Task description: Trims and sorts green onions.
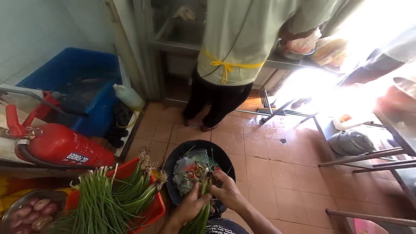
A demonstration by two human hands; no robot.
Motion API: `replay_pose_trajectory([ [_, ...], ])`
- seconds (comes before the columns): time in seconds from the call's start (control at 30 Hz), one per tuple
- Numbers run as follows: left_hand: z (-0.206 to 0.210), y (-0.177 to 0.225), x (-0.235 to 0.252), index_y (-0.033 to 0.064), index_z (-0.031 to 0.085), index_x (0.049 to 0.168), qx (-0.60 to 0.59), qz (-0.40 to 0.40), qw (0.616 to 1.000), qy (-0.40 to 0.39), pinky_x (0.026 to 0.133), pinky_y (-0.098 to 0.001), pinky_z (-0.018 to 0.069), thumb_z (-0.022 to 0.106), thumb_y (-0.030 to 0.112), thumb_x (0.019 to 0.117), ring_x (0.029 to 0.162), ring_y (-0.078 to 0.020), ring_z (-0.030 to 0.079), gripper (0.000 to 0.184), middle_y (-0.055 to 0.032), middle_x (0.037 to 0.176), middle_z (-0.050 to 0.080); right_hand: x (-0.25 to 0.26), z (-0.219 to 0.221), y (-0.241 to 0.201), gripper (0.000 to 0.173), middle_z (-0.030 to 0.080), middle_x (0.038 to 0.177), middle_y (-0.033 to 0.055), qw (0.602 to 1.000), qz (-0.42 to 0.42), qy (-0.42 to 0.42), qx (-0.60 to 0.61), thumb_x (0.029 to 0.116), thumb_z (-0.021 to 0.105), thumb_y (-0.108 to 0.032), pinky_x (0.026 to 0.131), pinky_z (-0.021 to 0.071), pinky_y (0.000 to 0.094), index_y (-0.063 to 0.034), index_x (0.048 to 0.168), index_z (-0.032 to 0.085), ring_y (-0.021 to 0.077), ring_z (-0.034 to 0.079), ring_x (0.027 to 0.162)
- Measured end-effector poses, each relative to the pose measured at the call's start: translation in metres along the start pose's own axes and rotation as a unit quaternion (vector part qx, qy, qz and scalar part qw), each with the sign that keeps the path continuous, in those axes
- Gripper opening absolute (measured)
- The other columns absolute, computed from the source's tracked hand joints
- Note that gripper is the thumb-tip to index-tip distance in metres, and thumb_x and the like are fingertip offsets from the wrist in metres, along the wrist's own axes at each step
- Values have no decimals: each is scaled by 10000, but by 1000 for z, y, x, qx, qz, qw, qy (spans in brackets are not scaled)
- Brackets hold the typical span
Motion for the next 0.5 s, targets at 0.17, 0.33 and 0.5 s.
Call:
replay_pose_trajectory([
  [0.17, 11, -2, 8, 61, 401, 1375, 94, 15, 994, 45, 642, -343, 610, 513, 301, 1067, 688, -187, 680, 406, -79, 901, 660, -1, -7, -2, 161, 669, 1079, 17, 994, 1, 99, 39, 860, 646, -257, 841, 547, 338, -124, 900, 725, 117, 637, 1004],
  [0.33, 23, 9, 7, 81, 413, 1355, 188, -14, 981, 40, 636, -331, 598, 521, 341, 1066, 675, -160, 666, 403, -58, 887, 645, 1, -22, -2, 220, 663, 777, 57, 955, 57, 225, 182, 1011, 546, -199, 607, 521, 345, -31, 985, 686, 152, 621, 672],
  [0.5, 24, 2, 6, 75, 383, 1381, 199, -66, 976, 66, 642, -330, 594, 511, 361, 1071, 684, -165, 673, 441, -74, 914, 652, 0, -54, -19, 226, 649, 787, 47, 982, -9, 188, -11, 1031, 575, -228, 623, 531, 359, -33, 1031, 689, 153, 603, 651],
])
Point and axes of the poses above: each hand's wrist, its own x-axis towards the middle knuckle, its own z-axis out of the palm, y = z × x, the point moved 4 cm from there along x, towards the middle knuckle
